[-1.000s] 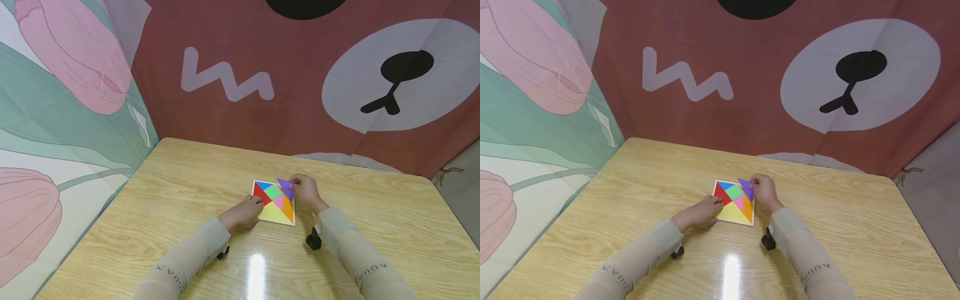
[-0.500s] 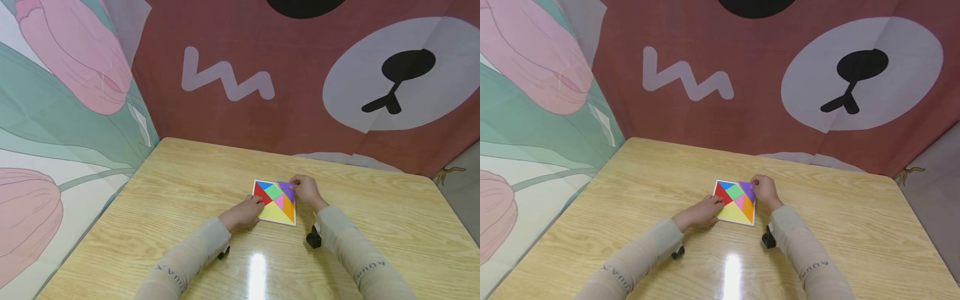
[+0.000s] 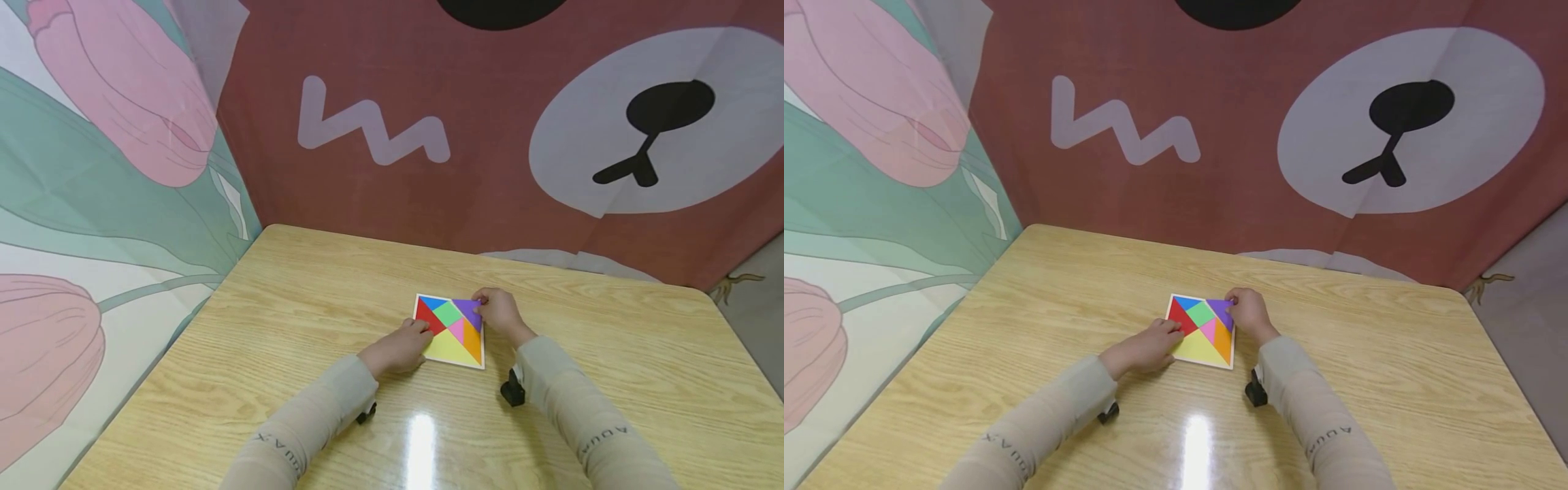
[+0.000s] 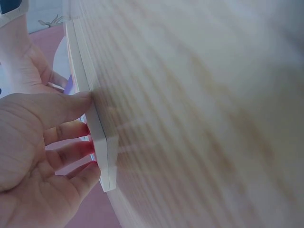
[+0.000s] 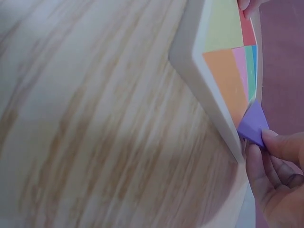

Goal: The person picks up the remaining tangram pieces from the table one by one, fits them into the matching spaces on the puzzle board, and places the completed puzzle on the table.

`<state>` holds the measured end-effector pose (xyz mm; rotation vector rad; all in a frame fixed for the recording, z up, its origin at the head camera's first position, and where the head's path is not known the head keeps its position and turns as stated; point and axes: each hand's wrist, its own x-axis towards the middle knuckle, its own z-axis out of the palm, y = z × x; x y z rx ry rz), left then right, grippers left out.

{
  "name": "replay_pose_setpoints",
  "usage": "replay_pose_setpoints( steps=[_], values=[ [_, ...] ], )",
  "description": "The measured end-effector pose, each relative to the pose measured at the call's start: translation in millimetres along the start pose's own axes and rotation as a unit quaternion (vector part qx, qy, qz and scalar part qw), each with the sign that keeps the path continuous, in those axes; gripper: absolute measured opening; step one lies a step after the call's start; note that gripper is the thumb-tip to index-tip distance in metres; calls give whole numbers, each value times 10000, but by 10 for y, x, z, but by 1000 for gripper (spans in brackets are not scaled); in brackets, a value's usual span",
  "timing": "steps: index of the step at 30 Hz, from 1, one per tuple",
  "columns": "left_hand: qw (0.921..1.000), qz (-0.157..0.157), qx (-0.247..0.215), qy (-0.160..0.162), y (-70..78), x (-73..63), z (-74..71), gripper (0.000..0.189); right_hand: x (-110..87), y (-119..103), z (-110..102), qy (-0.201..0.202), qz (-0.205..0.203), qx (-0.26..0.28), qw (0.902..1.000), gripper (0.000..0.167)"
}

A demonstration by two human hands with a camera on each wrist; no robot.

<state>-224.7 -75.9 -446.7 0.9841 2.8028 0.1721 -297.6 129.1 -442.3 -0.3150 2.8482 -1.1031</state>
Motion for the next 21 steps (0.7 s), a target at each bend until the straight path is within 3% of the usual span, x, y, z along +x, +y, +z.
replay_pose_setpoints(
  steps=[21],
  values=[
    [9999,-34,-14,-106,8,-10,-13,35,4,15,65,-27,-422,-828,9957,17]
  ],
)
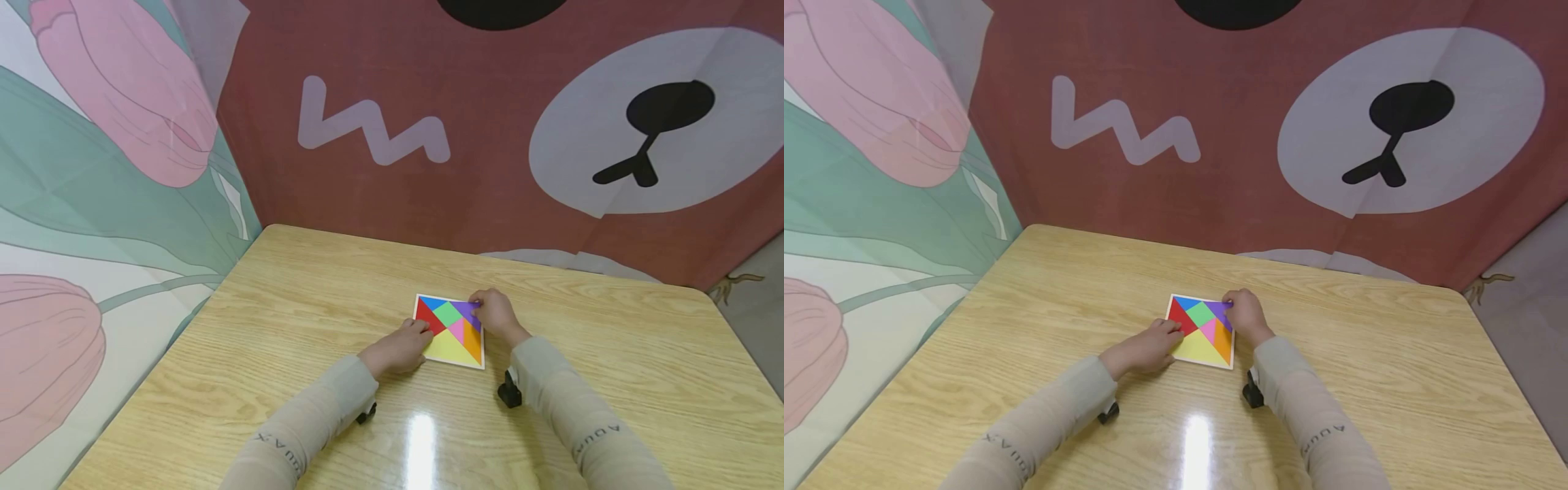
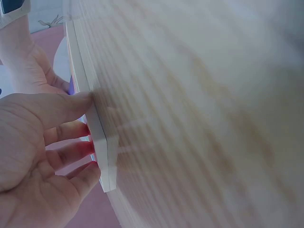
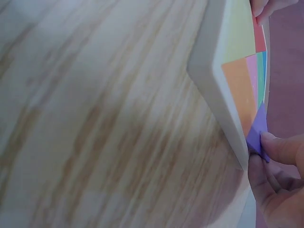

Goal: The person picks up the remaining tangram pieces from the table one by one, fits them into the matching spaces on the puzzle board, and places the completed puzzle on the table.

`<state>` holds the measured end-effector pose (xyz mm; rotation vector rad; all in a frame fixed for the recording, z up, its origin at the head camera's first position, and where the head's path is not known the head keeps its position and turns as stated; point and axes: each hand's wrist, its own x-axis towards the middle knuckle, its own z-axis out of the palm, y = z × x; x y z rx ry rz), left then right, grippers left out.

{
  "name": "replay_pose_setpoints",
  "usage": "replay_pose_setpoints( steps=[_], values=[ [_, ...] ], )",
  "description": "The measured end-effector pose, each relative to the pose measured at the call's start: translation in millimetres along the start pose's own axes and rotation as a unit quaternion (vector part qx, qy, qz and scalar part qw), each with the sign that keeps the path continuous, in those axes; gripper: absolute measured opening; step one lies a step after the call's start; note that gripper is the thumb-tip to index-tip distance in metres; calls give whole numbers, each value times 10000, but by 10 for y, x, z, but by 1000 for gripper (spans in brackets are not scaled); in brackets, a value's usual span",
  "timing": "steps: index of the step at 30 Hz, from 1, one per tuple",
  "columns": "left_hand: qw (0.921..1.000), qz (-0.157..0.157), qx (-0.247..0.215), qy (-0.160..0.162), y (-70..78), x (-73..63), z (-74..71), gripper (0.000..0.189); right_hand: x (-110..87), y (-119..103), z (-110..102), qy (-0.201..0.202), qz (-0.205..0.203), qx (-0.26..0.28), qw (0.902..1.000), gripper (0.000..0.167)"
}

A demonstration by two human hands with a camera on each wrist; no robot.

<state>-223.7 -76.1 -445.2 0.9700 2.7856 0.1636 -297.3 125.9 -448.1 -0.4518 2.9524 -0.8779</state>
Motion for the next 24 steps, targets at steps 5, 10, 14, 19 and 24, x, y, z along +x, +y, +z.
replay_pose_setpoints(
  steps=[5,10,14,19,24],
  values=[
    [10000,-5,-16,-13,3,6,0,36,9,18,21,69,-199,-328,9992,15],
    [10000,-14,-11,-4,0,3,7,34,12,19,37,11,-82,-300,9995,16],
    [10000,-28,-40,-4,-1,-2,1,33,1,1,45,-26,-7,-316,9995,17],
    [9999,-50,-105,-40,-2,-2,-1,33,-32,-17,64,75,-244,-621,9977,17],
    [9999,-52,-93,-47,-2,10,18,33,-66,-28,97,83,-468,-806,9956,17]
  ],
)
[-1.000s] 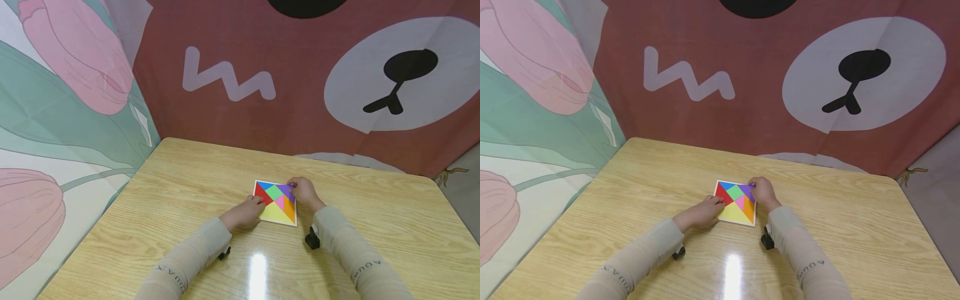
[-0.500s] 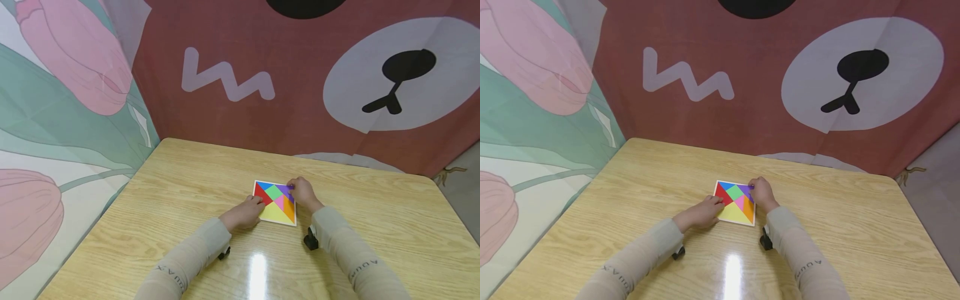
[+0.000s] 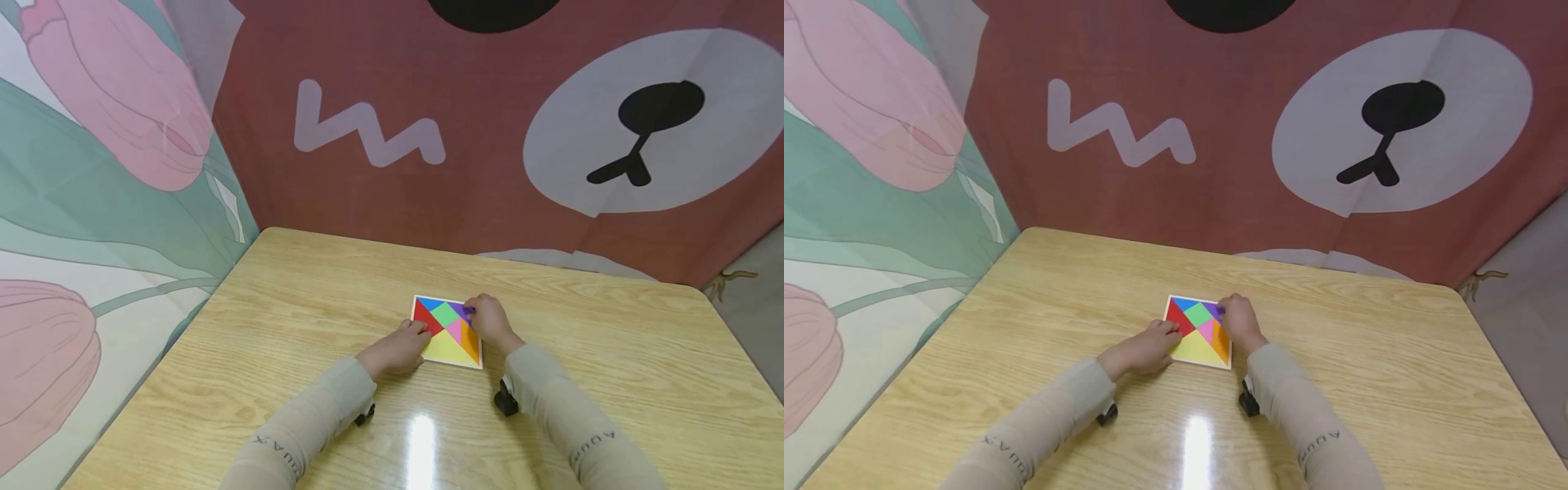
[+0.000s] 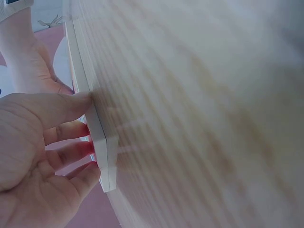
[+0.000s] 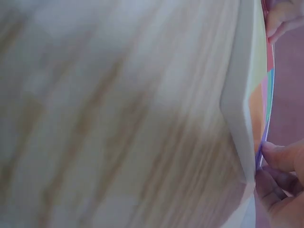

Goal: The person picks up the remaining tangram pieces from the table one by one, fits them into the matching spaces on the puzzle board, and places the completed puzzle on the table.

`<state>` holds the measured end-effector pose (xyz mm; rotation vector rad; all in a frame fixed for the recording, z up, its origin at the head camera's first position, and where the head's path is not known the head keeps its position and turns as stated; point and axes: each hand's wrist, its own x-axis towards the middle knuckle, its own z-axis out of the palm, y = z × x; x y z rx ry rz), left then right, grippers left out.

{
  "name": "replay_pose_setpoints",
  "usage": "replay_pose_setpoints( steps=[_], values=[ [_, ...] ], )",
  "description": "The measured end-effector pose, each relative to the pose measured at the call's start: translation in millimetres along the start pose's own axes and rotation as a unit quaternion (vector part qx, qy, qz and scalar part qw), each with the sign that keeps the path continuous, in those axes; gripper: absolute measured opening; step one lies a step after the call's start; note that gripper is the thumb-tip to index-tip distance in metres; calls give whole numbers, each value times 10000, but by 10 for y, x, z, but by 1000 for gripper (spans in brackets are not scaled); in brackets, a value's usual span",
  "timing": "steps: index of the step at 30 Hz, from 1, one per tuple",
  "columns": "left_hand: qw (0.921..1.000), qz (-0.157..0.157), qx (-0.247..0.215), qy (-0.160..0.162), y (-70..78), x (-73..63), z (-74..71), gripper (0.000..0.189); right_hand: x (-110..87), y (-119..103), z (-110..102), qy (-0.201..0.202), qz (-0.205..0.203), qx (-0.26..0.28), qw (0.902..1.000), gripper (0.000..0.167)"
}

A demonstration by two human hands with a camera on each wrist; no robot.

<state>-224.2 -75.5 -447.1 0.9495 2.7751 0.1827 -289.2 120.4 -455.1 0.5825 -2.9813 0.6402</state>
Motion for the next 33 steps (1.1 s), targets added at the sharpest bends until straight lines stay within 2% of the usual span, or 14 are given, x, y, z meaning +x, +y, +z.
replay_pose_setpoints(
  steps=[8,14,25,33],
  values=[
    [10000,-40,35,0,5,-3,-4,33,-25,-32,40,-92,-10,-12,10000,19],
    [9999,-60,-120,24,4,-6,-20,33,-48,-37,40,-64,-1,-59,10000,21],
    [9996,11,-203,181,-2,-16,-29,36,-68,-16,31,-113,335,299,9989,20],
    [9989,-51,-409,230,-5,-17,-21,39,-153,-44,1,-181,166,537,9983,25]
  ],
)
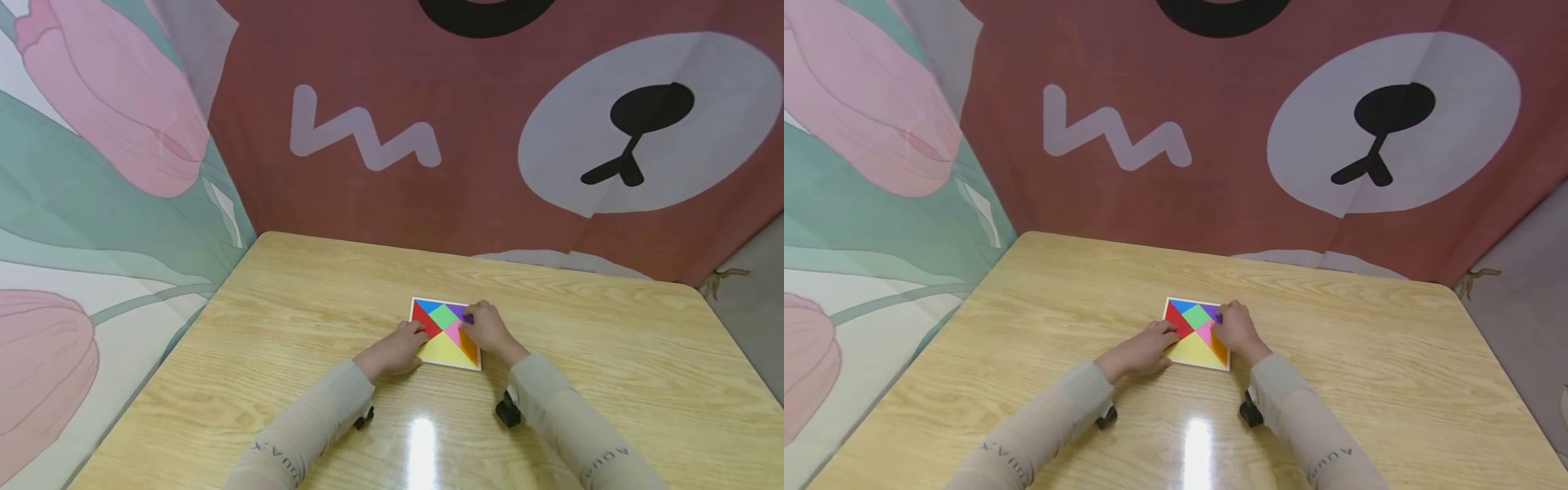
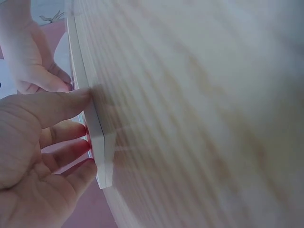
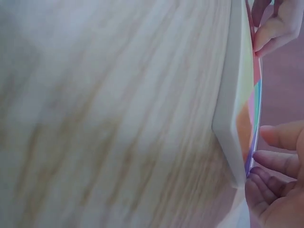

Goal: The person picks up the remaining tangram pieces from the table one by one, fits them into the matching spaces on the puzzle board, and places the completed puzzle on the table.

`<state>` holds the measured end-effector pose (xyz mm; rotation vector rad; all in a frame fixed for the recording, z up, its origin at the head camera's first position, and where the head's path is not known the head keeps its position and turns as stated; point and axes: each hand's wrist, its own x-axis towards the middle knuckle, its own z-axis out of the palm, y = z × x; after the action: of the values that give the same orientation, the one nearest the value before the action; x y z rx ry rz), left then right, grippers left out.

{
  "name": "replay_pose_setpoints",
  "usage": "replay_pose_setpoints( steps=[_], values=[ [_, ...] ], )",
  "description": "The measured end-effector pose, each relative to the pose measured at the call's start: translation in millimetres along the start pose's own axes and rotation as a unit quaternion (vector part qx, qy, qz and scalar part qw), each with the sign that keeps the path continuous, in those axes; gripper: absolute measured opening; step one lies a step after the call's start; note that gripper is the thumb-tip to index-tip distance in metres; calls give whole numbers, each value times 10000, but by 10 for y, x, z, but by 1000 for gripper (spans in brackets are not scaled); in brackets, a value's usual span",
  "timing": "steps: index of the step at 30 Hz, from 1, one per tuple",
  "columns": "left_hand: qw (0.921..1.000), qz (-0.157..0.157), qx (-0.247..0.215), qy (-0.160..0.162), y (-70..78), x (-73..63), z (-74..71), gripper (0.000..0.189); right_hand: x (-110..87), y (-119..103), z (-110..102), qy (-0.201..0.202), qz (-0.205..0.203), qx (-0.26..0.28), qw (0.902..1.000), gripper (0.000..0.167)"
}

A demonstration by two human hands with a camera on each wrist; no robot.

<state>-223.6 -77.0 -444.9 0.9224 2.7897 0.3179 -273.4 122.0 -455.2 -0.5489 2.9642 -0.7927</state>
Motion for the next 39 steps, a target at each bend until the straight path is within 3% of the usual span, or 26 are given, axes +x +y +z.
replay_pose_setpoints(
  steps=[6,12,17,25,32,33,39],
  values=[
    [9998,80,177,2,0,10,4,42,-88,-32,-28,-275,75,-171,9994,30],
    [9999,34,152,23,-17,19,7,43,-197,-63,-58,-416,2,0,9991,35],
    [9997,21,221,33,-58,10,19,43,-296,-77,-74,-273,-245,144,9992,38],
    [9997,94,116,179,-117,5,51,42,-404,-38,-83,87,-503,-153,9986,45],
    [9993,82,-55,364,-161,20,56,33,-514,-10,-132,-25,-407,-264,9988,56],
    [9989,160,-75,423,-233,64,148,34,-531,-9,-138,-30,-389,-243,9989,57],
    [9999,-18,-152,-26,-202,40,116,47,-609,12,-166,62,-319,-304,9990,60]
  ],
)
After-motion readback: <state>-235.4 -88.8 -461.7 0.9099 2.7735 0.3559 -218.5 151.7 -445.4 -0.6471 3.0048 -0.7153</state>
